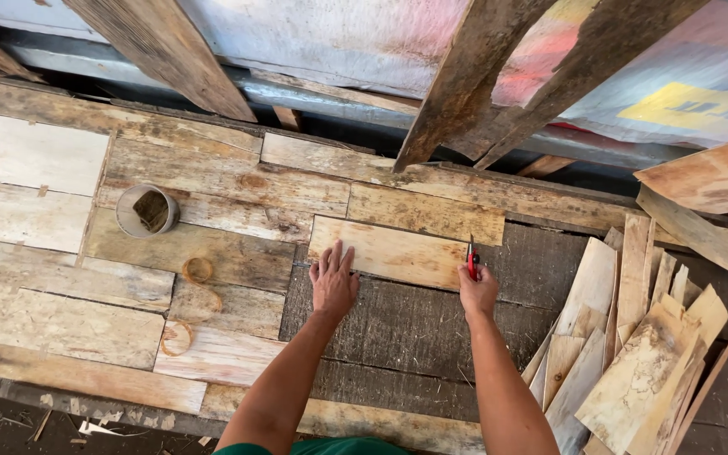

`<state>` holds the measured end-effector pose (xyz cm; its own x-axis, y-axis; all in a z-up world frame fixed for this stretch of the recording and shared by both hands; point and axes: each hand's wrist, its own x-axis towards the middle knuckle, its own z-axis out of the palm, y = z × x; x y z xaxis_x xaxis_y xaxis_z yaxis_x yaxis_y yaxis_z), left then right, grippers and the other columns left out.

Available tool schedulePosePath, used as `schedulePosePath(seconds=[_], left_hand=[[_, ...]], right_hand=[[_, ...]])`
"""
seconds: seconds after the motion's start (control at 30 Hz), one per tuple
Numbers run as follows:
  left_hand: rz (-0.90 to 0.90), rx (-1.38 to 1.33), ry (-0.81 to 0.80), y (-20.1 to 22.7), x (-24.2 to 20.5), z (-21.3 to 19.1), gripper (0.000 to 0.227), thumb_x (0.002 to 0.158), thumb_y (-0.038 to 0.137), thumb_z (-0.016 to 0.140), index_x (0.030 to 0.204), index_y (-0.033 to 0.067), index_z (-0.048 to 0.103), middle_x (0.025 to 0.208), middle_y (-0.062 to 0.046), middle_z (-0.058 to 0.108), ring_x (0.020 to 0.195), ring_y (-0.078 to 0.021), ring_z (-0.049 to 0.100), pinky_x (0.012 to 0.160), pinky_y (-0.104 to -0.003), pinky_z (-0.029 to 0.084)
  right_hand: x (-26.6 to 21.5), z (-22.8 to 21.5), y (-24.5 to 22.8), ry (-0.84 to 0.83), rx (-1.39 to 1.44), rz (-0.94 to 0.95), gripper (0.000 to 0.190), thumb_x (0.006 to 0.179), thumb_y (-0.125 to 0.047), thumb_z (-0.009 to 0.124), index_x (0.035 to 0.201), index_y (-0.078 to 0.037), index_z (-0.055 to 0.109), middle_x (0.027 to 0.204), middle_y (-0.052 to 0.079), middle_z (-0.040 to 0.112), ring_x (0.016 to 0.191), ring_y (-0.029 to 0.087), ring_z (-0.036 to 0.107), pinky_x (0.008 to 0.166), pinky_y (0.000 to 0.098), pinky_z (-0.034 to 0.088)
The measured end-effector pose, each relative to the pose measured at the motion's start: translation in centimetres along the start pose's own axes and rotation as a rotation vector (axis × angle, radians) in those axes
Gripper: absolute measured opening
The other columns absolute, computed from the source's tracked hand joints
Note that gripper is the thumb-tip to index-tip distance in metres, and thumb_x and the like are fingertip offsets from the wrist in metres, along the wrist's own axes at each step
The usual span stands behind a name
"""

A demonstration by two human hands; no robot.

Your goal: Fitting and trimming thin wood planks for floor or wall cladding using a utility knife.

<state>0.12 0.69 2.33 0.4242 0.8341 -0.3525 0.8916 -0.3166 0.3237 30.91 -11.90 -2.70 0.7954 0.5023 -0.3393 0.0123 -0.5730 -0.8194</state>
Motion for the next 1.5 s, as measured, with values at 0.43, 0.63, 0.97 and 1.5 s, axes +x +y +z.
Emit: schedulePosePath(seconds=[0.43,0.63,0.97,1.5], left_hand=[[0.038,-0.122,0.188,1.7,-0.8,-2.0,0.059,0.099,0.054,0.052,0.145,0.016,0.051,0.15,-0.012,0.047,0.143,-0.0308,0.035,0.117,-0.059,0.024],[0.036,-0.193,0.176,2.4,1.3,-0.7,0.055,0.1,0.048,0.051,0.146,0.0176,0.052,0.154,-0.011,0.045,0.147,-0.0296,0.036,0.121,-0.057,0.025],[0.111,-0.022,-0.041,5.1,5.6,-1.4,0.069,0.103,0.035,0.045,0.164,0.0192,0.017,0.172,-0.008,0.007,0.157,-0.0316,0.009,0.122,-0.063,0.014],[0.11,-0.326,0.2,4.5,4.4,0.7,0.049,0.108,0.038,0.041,0.15,0.0139,0.048,0.153,-0.01,0.052,0.146,-0.0287,0.041,0.124,-0.057,0.025]], right_hand=[[1.5,-5.7,5.8,-0.378,0.14,0.208,0.024,0.096,-0.026,0.068,0.114,-0.01,0.071,0.099,0.001,0.074,0.082,0.012,0.062,0.069,0.0287,0.048],[1.6,-7.1,4.4,-0.191,-0.127,0.093,0.034,0.104,-0.032,0.074,0.106,0.001,0.078,0.09,0.011,0.07,0.077,0.017,0.059,0.069,0.0334,0.046],[8.1,-3.1,-1.7,0.185,-0.36,-0.115,0.033,0.103,-0.028,0.064,0.122,-0.002,0.069,0.129,0.026,0.058,0.114,0.042,0.06,0.099,0.0497,0.048],[10.9,-6.6,6.5,0.008,0.486,0.182,0.009,0.101,-0.015,0.069,0.108,-0.015,0.064,0.089,-0.003,0.066,0.075,0.009,0.06,0.057,0.0254,0.043]])
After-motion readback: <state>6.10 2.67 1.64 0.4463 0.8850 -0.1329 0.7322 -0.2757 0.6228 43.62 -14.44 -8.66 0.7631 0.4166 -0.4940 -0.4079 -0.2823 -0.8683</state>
